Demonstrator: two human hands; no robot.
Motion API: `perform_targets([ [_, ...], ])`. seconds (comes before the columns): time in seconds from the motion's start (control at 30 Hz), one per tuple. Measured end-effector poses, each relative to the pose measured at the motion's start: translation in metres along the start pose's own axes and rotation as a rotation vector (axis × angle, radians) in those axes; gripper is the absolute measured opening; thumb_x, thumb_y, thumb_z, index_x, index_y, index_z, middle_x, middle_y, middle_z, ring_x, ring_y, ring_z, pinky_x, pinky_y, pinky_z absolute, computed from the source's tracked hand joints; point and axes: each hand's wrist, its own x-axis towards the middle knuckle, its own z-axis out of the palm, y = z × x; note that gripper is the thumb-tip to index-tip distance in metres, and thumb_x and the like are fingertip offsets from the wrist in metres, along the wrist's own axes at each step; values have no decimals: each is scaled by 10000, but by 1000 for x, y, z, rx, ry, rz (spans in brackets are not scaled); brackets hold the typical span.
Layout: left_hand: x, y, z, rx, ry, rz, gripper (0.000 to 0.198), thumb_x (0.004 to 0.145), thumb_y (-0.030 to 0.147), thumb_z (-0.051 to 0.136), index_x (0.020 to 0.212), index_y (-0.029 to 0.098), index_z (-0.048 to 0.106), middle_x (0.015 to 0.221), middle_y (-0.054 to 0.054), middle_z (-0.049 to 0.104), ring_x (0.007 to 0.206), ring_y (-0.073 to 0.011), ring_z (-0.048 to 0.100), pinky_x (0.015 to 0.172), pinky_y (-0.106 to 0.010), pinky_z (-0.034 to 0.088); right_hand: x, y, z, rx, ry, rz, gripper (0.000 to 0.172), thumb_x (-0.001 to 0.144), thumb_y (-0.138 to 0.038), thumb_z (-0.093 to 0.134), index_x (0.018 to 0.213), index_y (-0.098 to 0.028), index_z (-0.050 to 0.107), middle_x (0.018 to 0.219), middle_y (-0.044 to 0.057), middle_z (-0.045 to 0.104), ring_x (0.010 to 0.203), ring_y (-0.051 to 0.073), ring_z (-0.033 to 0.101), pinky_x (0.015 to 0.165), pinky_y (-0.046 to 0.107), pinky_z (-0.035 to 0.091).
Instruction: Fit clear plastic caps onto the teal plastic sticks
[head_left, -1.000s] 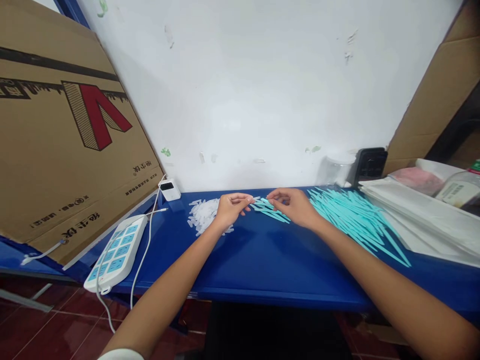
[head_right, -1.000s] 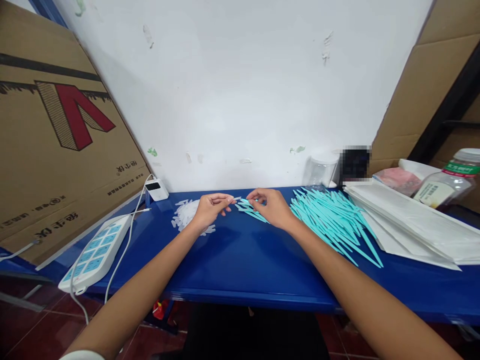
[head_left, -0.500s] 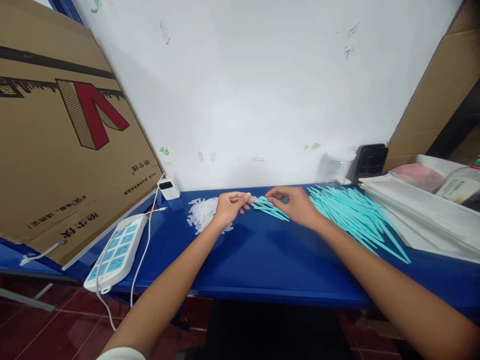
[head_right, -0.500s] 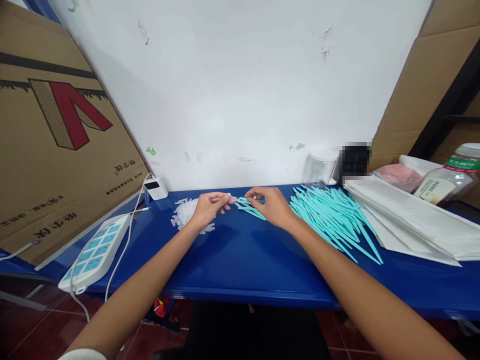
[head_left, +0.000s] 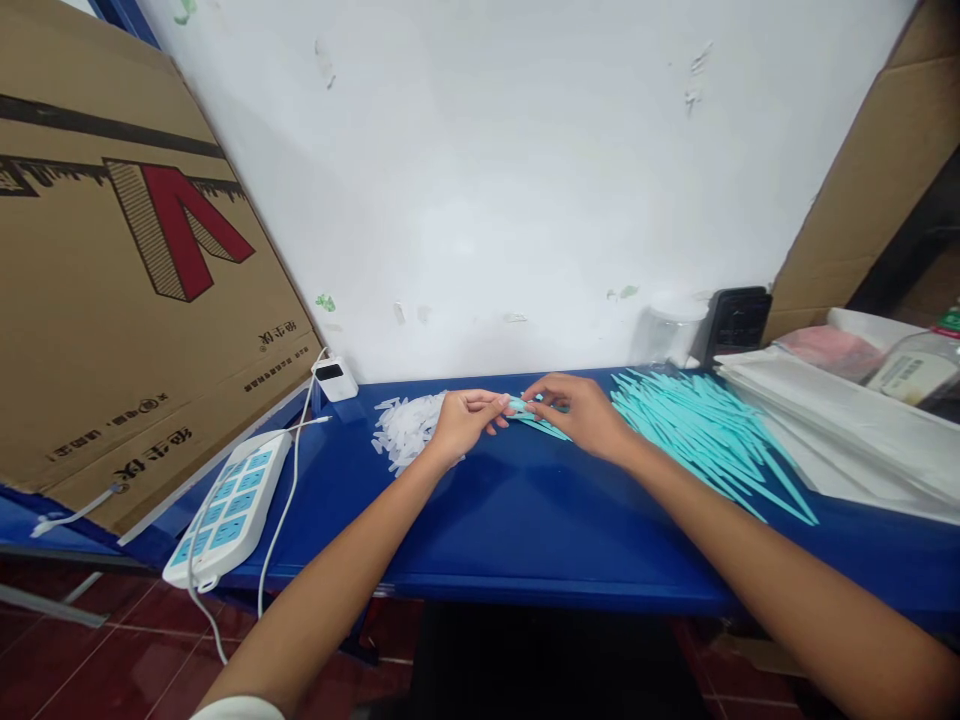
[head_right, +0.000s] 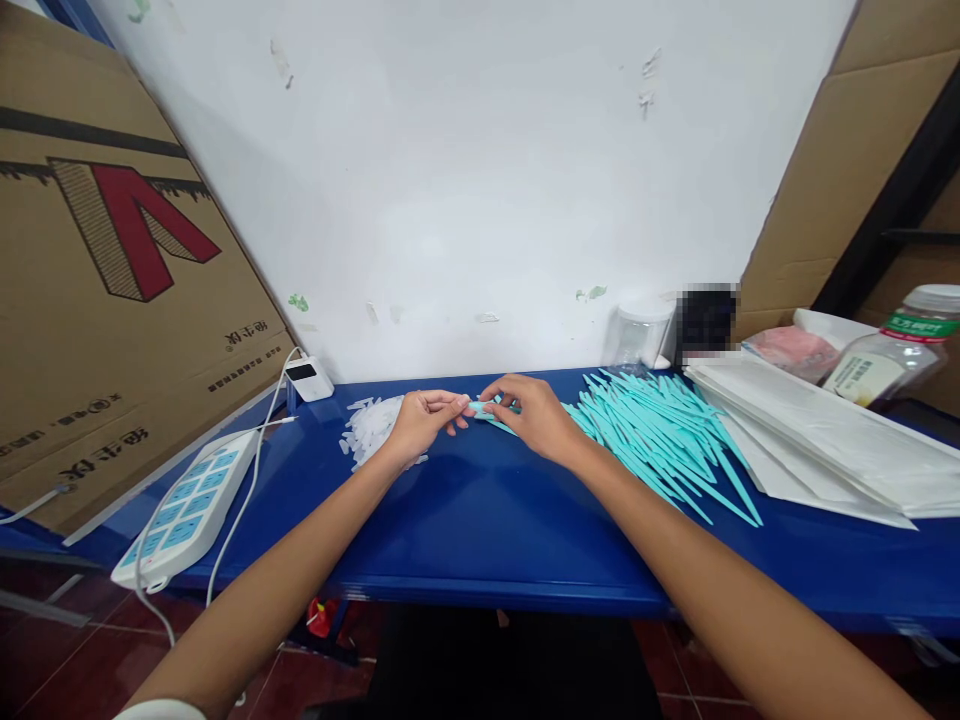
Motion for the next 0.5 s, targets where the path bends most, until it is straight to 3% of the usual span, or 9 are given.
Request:
perform_targets([
  [0.17, 0, -1, 3, 12, -12, -4, 434, 805, 513, 803, 958, 107, 789, 872, -139, 788, 647, -153, 675, 571, -258, 525, -1, -3, 2, 84, -50, -3, 225, 965, -382, 595, 1015, -213, 736, 974, 65, 770, 845, 213, 714, 788, 354, 571],
  [0.33, 5, -7, -3, -11, 30, -20, 441, 789, 514, 814, 961, 109, 786, 903, -144, 790, 661, -153, 674, 569, -257, 524, 2, 1, -14, -149, 8, 87, 253, 957, -393, 602, 1081, -218, 735, 1010, 76, 782, 859, 229, 718, 780, 358, 548],
  [0.5, 9, -1, -16, 7, 123, -16, 445, 794, 526, 805, 944, 107, 790, 916, -145, 791, 657, -148, 667, 572, -255, 520, 4, 1, -31, -169, -112, 208, 293, 941, -440, 599, 851, -196, 734, 766, 55, 750, 688, 200, 681, 661, 316, 512],
])
